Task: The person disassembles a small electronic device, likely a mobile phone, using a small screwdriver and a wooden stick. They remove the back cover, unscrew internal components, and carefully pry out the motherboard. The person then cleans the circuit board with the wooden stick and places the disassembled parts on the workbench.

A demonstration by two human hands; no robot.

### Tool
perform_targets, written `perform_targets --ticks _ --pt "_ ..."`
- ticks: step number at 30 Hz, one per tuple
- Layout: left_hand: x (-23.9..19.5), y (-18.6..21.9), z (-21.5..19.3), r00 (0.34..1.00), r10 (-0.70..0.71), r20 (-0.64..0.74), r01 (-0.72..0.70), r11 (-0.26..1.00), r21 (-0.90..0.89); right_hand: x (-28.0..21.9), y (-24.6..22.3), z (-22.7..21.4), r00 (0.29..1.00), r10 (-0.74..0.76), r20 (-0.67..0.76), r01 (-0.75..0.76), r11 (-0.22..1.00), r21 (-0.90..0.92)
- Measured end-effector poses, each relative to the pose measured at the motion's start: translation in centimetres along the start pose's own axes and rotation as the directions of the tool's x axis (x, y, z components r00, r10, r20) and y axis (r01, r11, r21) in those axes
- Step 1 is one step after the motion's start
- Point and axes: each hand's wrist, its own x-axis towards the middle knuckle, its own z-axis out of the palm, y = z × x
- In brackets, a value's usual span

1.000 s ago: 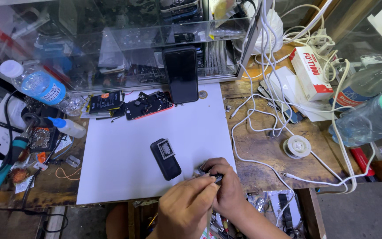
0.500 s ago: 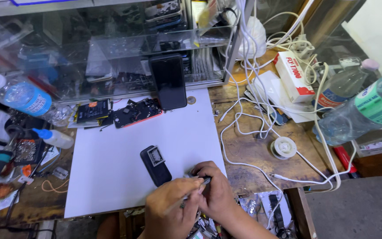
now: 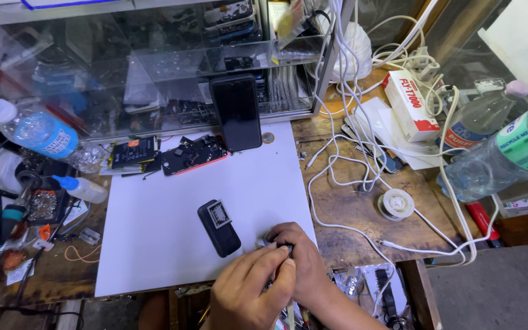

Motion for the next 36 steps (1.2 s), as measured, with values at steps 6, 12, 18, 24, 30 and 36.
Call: perform_targets --ticks 6,12,18,24,30,36 --pt "0.1 -0.2 -0.3 0.999 0.045 -0.031 -0.044 0.999 0.010 0.0 -0.4 0.0 1.000 -0.012 -0.013 0.012 0.998 -0.056" --pt "0.3 -0.9 -0.1 0.963 -0.269 0.011 0.255 0.899 -0.356 0.4 -0.9 0.0 0.999 -0.024 -0.029 0.021 0.994 -0.108" --pt "0.2 -0.9 -0.2 0.932 -0.358 0.050 0.351 0.863 -0.364 0.7 -1.4 0.0 0.999 0.029 -0.035 -0.031 0.997 -0.067" --pt "0.2 -1.2 -0.4 0.964 -0.264 0.033 0.259 0.901 -0.348 1.3 -1.9 -0.1 0.996 0.082 -0.033 -0.082 0.997 -0.008" --pt "-0.3 -0.7 -0.6 0.999 0.032 -0.034 -0.032 0.999 -0.004 1.0 -1.4 0.1 0.996 0.087 -0.027 -0.087 0.996 0.001" --pt "-0.7 -1.0 -0.4 0.998 -0.035 -0.056 0.026 0.989 -0.145 1.1 -1.5 0.0 0.994 0.108 -0.021 -0.109 0.994 -0.011"
